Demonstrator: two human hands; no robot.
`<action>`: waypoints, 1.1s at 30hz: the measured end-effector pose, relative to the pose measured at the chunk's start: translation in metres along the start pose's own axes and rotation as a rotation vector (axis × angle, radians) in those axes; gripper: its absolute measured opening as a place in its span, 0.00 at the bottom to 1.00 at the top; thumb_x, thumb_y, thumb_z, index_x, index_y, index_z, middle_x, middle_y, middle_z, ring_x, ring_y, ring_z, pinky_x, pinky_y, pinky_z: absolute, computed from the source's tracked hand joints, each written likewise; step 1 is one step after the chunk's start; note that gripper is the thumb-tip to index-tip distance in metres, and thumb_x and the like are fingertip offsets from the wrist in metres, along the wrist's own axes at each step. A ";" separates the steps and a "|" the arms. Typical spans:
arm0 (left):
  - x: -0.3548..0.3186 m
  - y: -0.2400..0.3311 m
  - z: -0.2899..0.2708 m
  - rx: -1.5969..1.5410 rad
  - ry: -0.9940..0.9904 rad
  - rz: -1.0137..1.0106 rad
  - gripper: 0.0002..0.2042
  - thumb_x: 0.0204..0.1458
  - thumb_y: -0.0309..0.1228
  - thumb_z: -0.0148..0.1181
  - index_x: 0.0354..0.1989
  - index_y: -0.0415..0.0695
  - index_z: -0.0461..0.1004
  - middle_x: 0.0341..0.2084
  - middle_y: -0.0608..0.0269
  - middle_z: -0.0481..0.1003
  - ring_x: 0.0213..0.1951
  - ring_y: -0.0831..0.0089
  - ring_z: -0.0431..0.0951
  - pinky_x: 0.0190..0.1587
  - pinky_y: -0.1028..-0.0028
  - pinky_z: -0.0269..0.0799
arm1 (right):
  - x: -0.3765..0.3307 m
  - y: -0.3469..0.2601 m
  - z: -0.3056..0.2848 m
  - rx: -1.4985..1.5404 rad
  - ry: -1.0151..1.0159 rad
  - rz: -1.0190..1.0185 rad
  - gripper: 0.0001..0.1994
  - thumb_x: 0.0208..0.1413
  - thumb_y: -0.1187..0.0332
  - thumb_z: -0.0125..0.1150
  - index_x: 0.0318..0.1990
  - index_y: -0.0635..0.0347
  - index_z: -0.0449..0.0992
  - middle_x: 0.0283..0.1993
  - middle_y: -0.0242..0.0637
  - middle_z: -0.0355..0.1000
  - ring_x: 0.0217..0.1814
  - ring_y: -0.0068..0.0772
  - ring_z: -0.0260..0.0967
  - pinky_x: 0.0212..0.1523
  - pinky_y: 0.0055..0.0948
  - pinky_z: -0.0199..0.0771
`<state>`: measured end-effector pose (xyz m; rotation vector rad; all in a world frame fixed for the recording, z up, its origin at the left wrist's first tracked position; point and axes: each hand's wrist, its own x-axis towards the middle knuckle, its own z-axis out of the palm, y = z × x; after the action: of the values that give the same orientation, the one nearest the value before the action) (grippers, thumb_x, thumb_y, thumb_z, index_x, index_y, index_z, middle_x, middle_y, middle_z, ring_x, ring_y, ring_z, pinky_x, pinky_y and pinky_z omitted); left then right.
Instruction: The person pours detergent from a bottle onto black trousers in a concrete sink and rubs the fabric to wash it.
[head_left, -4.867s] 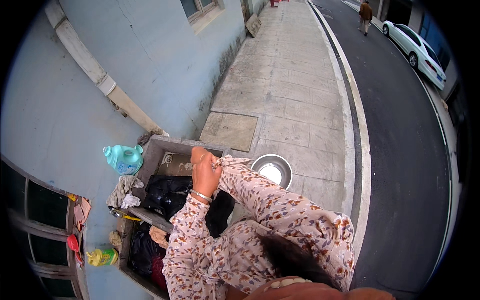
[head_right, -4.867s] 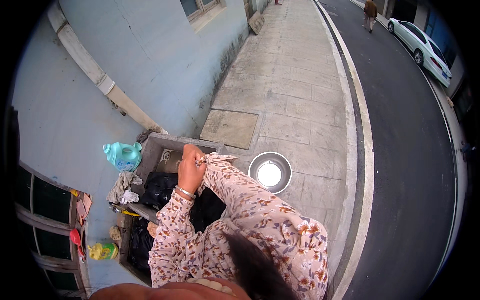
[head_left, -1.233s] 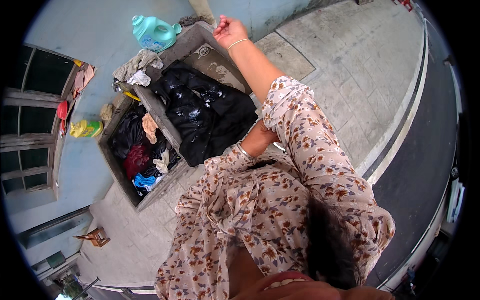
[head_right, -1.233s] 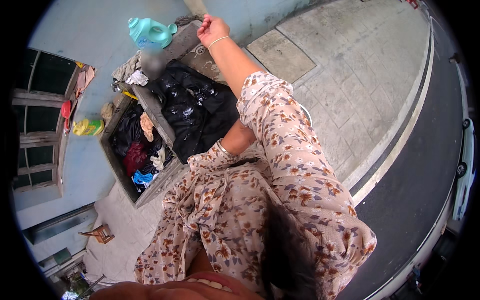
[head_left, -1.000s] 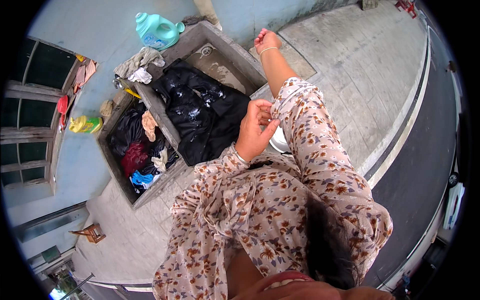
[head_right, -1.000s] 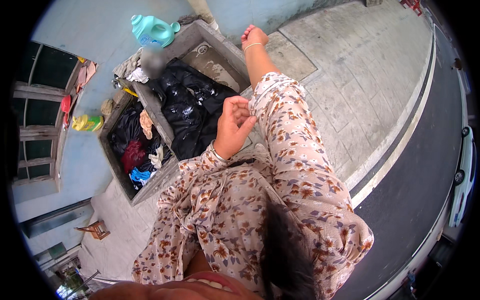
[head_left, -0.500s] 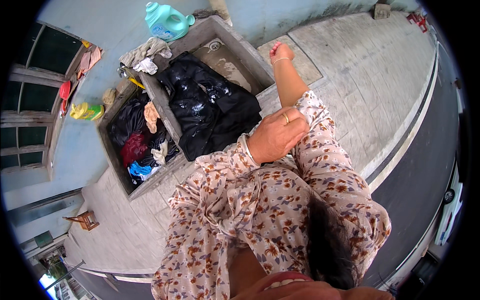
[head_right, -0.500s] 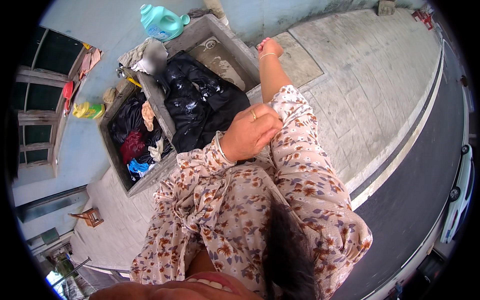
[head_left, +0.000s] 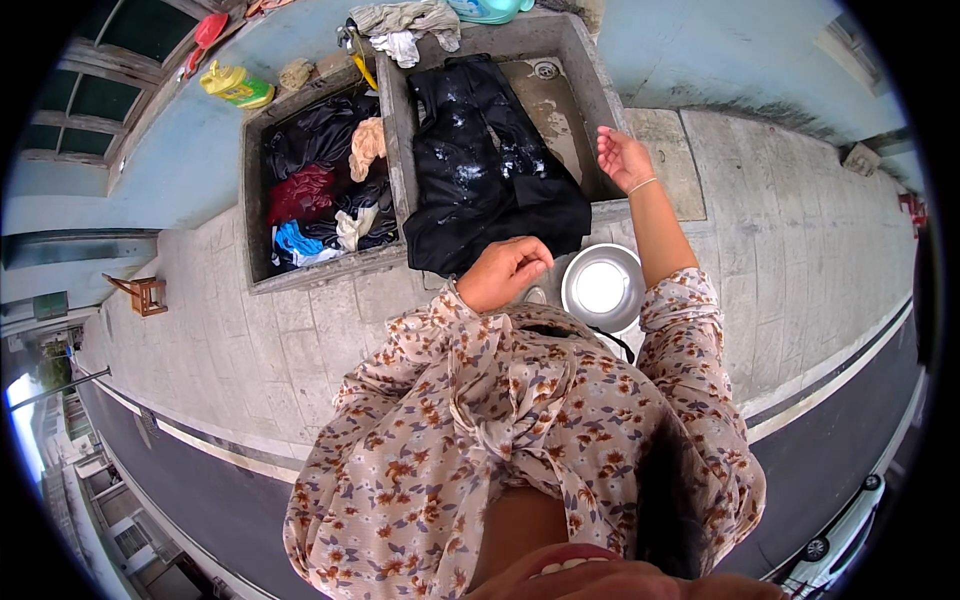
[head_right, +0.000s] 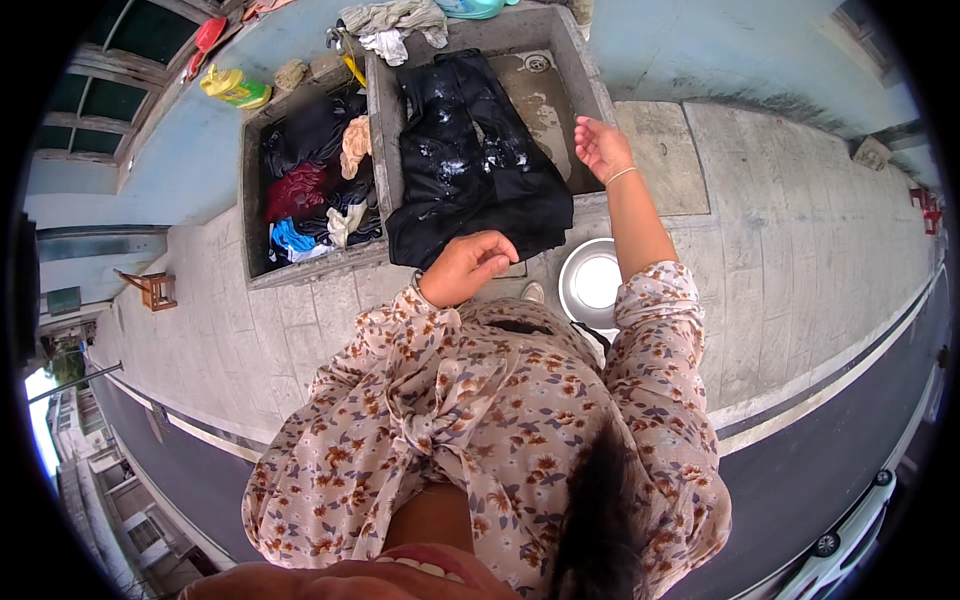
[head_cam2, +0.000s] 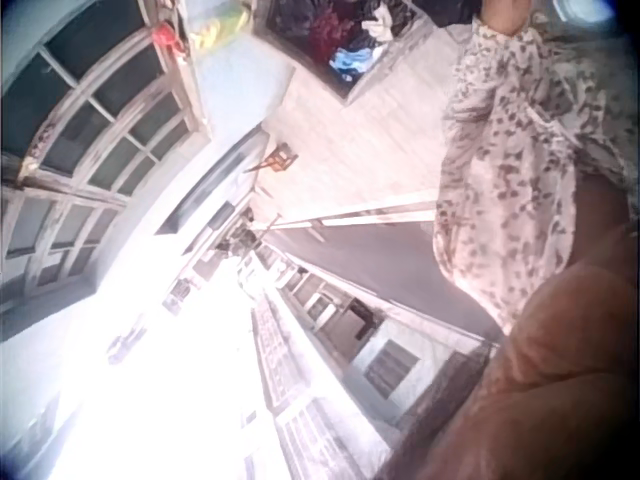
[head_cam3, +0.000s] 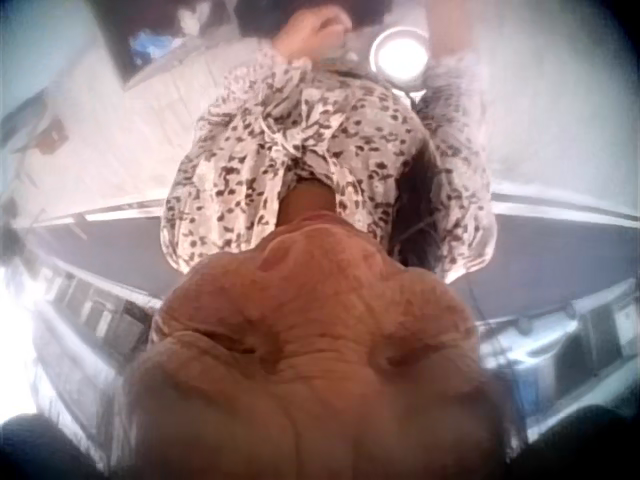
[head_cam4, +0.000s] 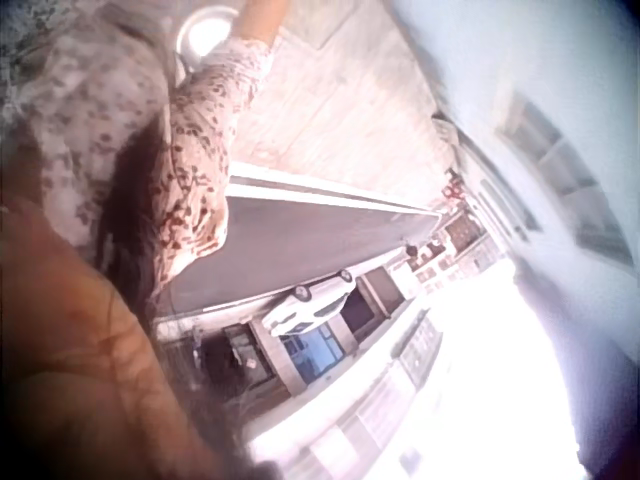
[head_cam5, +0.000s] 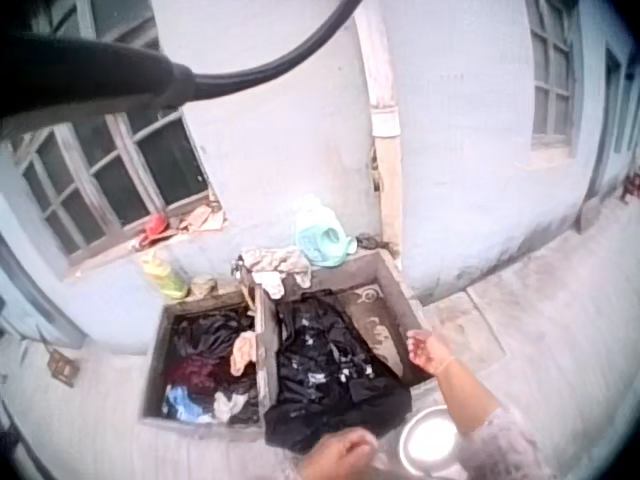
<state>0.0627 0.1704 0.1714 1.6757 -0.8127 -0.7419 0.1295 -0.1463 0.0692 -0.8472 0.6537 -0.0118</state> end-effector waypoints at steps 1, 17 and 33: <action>-0.013 -0.007 -0.008 0.028 0.067 -0.041 0.04 0.52 0.25 0.53 0.34 0.40 0.72 0.25 0.67 0.71 0.27 0.83 0.70 0.31 0.81 0.66 | -0.009 0.009 0.002 -0.112 -0.006 0.013 0.10 0.55 0.69 0.50 0.44 0.60 0.70 0.28 0.31 0.71 0.26 0.21 0.67 0.27 0.23 0.70; -0.102 -0.051 -0.033 0.328 0.503 -0.098 0.14 0.41 0.17 0.56 0.38 0.42 0.71 0.39 0.52 0.69 0.41 0.55 0.70 0.42 0.66 0.67 | 0.009 0.043 0.008 -1.194 0.110 -0.063 0.14 0.56 0.68 0.51 0.49 0.61 0.68 0.35 0.33 0.73 0.32 0.21 0.69 0.27 0.23 0.69; -0.109 -0.056 -0.024 0.306 0.598 -0.361 0.27 0.40 0.15 0.56 0.53 0.45 0.65 0.58 0.52 0.57 0.58 0.52 0.60 0.55 0.65 0.62 | 0.150 0.035 0.177 -1.426 0.016 -0.562 0.14 0.53 0.69 0.51 0.48 0.61 0.71 0.37 0.41 0.74 0.36 0.41 0.73 0.37 0.33 0.75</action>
<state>0.0284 0.2829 0.1305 2.1994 -0.2049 -0.3172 0.3379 -0.0395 0.0500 -2.3895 0.3397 -0.0639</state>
